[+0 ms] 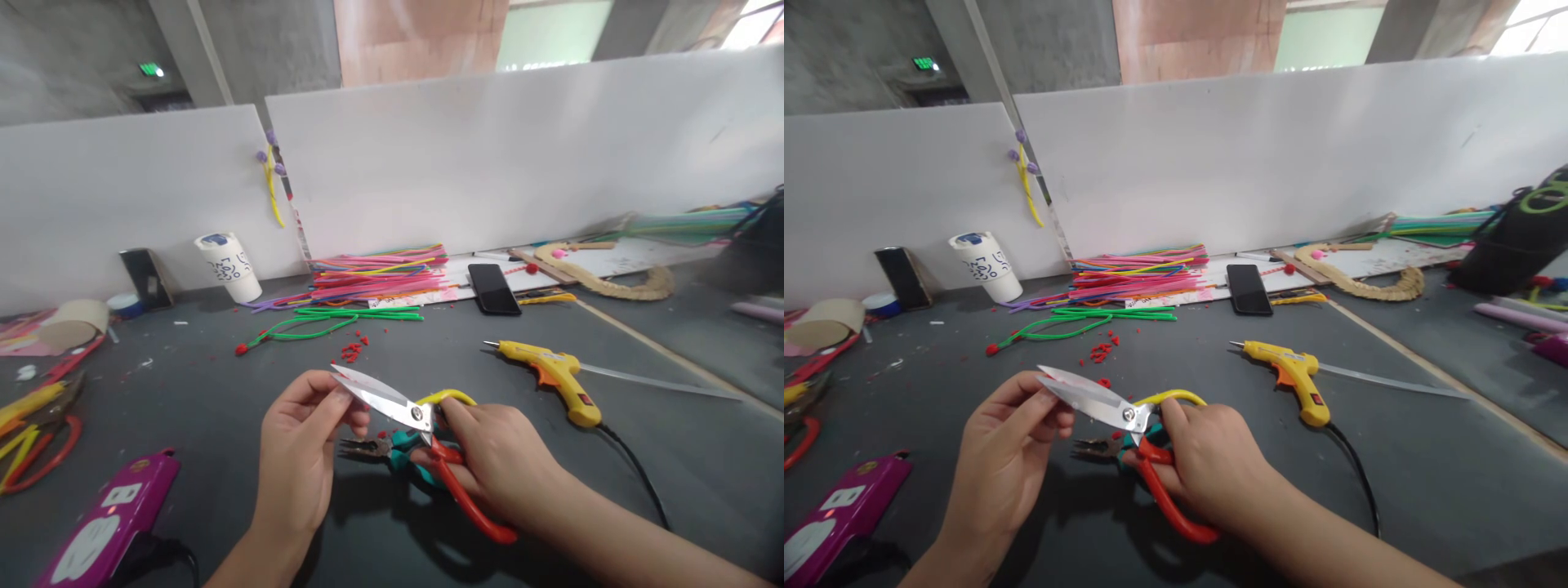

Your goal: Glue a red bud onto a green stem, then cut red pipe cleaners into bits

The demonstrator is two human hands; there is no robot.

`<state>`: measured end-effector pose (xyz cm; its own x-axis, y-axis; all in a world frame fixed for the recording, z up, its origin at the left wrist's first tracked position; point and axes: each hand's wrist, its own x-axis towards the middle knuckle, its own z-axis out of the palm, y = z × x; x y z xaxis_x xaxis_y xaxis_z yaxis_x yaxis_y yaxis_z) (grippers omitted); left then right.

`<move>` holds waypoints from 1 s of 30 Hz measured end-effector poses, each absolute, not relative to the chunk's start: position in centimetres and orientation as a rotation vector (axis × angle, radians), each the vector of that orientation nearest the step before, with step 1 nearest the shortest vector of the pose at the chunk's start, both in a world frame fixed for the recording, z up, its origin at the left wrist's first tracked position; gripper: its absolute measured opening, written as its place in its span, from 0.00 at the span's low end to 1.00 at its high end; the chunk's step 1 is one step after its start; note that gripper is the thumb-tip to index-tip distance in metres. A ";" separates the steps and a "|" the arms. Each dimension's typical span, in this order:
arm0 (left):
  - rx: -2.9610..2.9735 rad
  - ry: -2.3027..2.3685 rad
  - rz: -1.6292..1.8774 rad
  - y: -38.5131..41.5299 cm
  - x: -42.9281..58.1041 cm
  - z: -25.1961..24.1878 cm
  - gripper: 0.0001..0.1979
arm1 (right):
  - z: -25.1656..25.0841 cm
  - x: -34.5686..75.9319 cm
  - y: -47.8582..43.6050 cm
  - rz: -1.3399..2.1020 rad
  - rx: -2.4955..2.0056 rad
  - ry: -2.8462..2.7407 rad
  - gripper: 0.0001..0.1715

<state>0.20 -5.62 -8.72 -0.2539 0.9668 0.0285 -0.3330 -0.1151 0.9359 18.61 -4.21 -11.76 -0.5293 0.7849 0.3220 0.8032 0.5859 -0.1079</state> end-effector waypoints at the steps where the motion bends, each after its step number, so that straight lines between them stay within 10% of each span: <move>1: 0.862 1.076 1.590 -5.6 0.2 -8.7 0.02 | -11.8 18.6 -4.2 -0.079 -1.288 -2.482 0.23; 30: 1.234 1.188 1.454 -4.9 -0.1 -9.6 0.01 | -10.1 18.5 -3.4 0.568 -1.470 -2.145 0.22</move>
